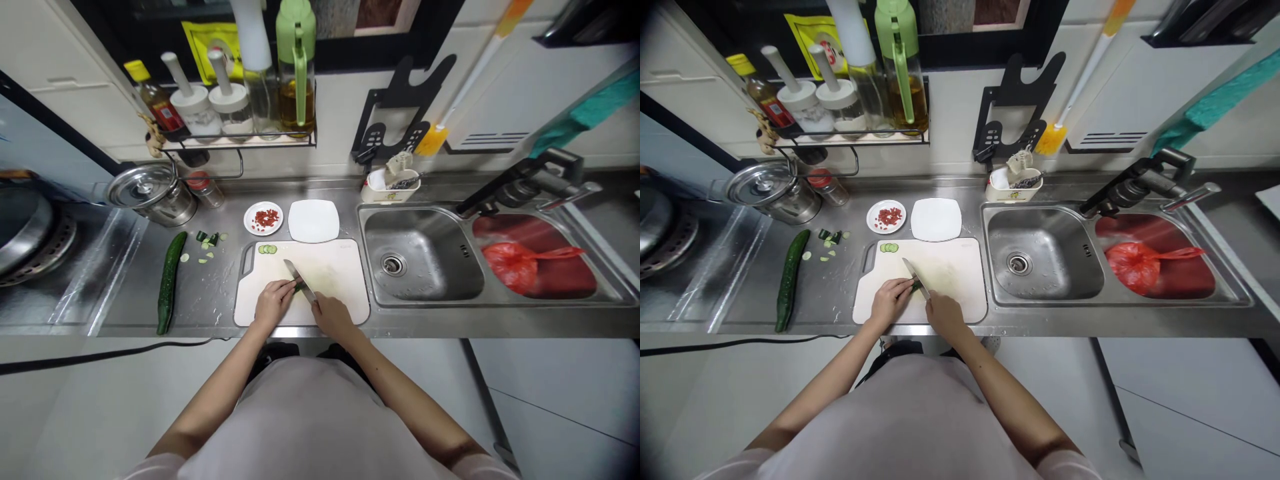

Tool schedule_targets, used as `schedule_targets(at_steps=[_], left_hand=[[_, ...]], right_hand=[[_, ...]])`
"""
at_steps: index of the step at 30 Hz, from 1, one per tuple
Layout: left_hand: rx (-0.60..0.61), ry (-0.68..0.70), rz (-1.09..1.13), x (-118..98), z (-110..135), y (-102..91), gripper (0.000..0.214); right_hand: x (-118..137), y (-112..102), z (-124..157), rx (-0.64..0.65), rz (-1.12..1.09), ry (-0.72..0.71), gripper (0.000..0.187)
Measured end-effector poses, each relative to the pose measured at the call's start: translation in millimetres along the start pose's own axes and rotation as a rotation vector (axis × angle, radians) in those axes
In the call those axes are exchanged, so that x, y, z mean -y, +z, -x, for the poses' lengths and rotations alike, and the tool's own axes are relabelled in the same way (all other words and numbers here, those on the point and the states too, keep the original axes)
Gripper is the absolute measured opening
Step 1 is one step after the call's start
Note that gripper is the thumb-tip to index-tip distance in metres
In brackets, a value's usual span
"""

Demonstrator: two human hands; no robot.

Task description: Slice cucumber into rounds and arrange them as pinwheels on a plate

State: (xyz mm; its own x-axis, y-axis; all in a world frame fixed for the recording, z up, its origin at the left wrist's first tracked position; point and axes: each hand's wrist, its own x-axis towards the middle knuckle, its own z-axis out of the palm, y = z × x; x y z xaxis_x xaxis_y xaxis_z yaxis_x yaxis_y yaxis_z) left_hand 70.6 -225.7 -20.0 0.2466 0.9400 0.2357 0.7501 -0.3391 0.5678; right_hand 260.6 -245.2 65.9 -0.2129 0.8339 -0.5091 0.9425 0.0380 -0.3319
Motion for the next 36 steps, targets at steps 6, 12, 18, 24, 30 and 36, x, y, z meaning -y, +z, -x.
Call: schedule_targets(at_steps=[6, 12, 18, 24, 30, 36], left_hand=[[-0.001, 0.006, 0.007, -1, 0, 0.8, 0.026], [0.006, -0.006, 0.012, -1, -2, -0.5, 0.025], [0.02, -0.012, 0.022, 0, -3, 0.1, 0.025], [0.018, -0.007, 0.032, -1, -2, 0.2, 0.025], [0.018, -0.017, 0.009, -2, -3, -0.7, 0.025], [0.012, -0.01, 0.026, -2, -3, -0.8, 0.024]], right_hand=[[2, 1, -2, 0.002, -0.003, 0.002, 0.032], [0, 3, 5, 0.051, 0.024, 0.018, 0.033], [-9, 4, 17, 0.092, 0.019, 0.027, 0.032], [-2, 0, 9, 0.073, 0.04, 0.012, 0.034], [3, 0, 4, 0.051, 0.051, 0.003, 0.034], [-1, 3, 6, 0.084, 0.059, 0.006, 0.032]])
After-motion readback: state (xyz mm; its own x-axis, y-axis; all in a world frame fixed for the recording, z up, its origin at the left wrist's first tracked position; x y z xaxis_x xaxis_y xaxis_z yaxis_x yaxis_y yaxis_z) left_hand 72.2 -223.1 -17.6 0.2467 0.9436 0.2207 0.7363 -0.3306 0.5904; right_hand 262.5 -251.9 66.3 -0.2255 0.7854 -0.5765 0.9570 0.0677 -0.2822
